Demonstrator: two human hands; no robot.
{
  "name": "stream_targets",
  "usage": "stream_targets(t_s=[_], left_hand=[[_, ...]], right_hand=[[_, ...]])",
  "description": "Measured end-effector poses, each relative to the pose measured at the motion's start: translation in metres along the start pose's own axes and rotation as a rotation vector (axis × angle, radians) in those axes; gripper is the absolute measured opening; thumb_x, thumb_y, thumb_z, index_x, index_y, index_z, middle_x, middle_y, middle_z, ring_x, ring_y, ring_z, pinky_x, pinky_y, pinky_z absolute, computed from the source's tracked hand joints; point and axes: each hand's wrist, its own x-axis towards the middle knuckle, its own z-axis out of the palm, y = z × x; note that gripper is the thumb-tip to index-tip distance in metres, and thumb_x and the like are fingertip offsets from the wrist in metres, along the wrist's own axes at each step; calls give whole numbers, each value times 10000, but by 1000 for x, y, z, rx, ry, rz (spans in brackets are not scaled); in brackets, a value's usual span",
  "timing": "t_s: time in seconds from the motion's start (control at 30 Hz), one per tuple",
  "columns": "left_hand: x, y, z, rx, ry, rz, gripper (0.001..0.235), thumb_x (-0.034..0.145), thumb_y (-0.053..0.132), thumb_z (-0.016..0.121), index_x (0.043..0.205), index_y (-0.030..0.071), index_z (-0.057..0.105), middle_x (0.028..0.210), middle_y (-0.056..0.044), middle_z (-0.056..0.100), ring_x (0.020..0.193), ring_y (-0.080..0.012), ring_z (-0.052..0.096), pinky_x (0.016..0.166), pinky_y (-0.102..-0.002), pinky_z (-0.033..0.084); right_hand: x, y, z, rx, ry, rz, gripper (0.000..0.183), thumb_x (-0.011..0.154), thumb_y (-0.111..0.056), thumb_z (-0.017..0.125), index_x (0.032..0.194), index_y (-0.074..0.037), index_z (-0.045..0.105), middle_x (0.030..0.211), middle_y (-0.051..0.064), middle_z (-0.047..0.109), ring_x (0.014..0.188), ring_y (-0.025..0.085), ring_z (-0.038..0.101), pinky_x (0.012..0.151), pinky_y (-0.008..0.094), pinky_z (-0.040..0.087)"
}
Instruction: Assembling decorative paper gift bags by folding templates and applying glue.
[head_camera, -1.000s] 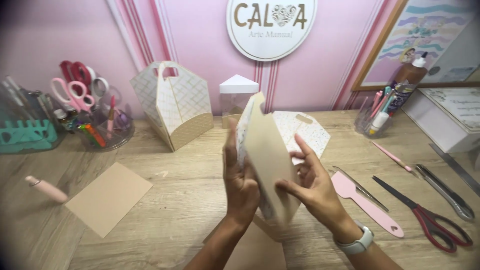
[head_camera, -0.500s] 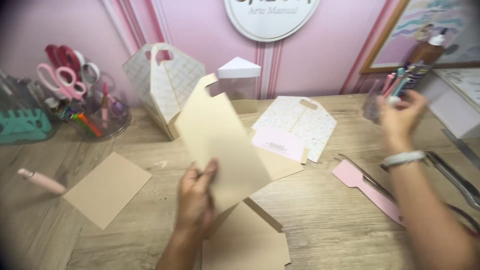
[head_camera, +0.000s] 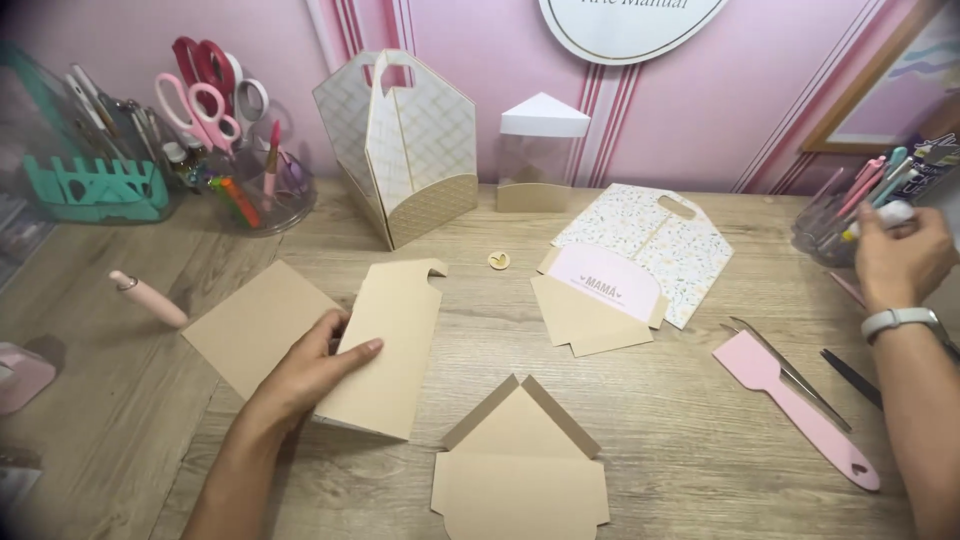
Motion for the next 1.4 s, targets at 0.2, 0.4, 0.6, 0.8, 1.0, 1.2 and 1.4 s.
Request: stream_targets(t_s=[0.2, 0.4, 0.6, 0.8, 1.0, 1.2, 1.4], left_hand=[[-27, -50, 46, 886, 647, 710, 685, 807, 531, 772, 1371, 222, 537, 1472, -166, 534, 1333, -388, 499, 1020, -559, 432], [-110, -75, 146, 1121, 899, 1446, 597, 1120, 629, 273, 1199, 212, 693, 1353, -74, 691, 1295, -265, 613, 1097, -543, 376], [-108, -78, 121, 928, 854, 1062, 395, 913, 100, 644, 1285, 222, 701, 1404, -60, 660, 1124, -192, 731, 585, -305, 611], [-82, -90, 127, 939, 820, 1192, 382, 972, 106, 595, 1339, 190, 658, 1388, -90, 669, 1165, -265, 719, 918, -399, 619], [-91, -119, 197, 708, 692, 1448, 253, 1043, 154, 506, 1084, 195, 752, 1071, 45, 785, 960, -115, 786, 668, -178, 586], [-69, -116, 223, 736, 238, 1230, 521, 864, 297, 800, 1342, 133, 674, 1296, -213, 650, 1287, -431, 544, 1098, -699, 295], [-68, -97, 212, 831, -28, 1093, 423, 967, 284, 577, 1365, 153, 632, 1387, -239, 562, 1344, -455, 444, 1137, -712, 149]], right_hand=[[-47, -117, -76, 652, -82, 320, 302, 1188, -509, 715, 1192, -215, 648, 957, -111, 640, 690, -29, 541, 602, 180, 443], [-149, -235, -167, 1036, -533, 268, 140, 937, -189, 610, 1075, -199, 586, 686, -30, 481, 525, 57, 450, 449, 200, 351], [-223, -288, -193, 981, -1132, 123, 499, 821, -112, 723, 1311, -25, 685, 1077, 179, 854, 639, 252, 815, 705, 355, 714], [-254, -281, -189, 520, -1166, -293, 767, 750, -157, 875, 1401, -279, 488, 1151, 23, 838, 664, 89, 799, 675, 216, 705], [-262, -270, -216, 535, -1049, 212, 855, 720, 19, 857, 1455, -219, 491, 1158, 75, 711, 764, 163, 749, 776, 270, 656], [-268, -233, -215, 959, -778, 239, 493, 874, -64, 713, 1327, -189, 564, 746, 87, 669, 502, 119, 572, 408, 263, 481], [-228, -246, -211, 653, -948, -174, 259, 769, -176, 827, 1006, -72, 810, 807, 22, 817, 560, 50, 636, 481, 164, 479]])
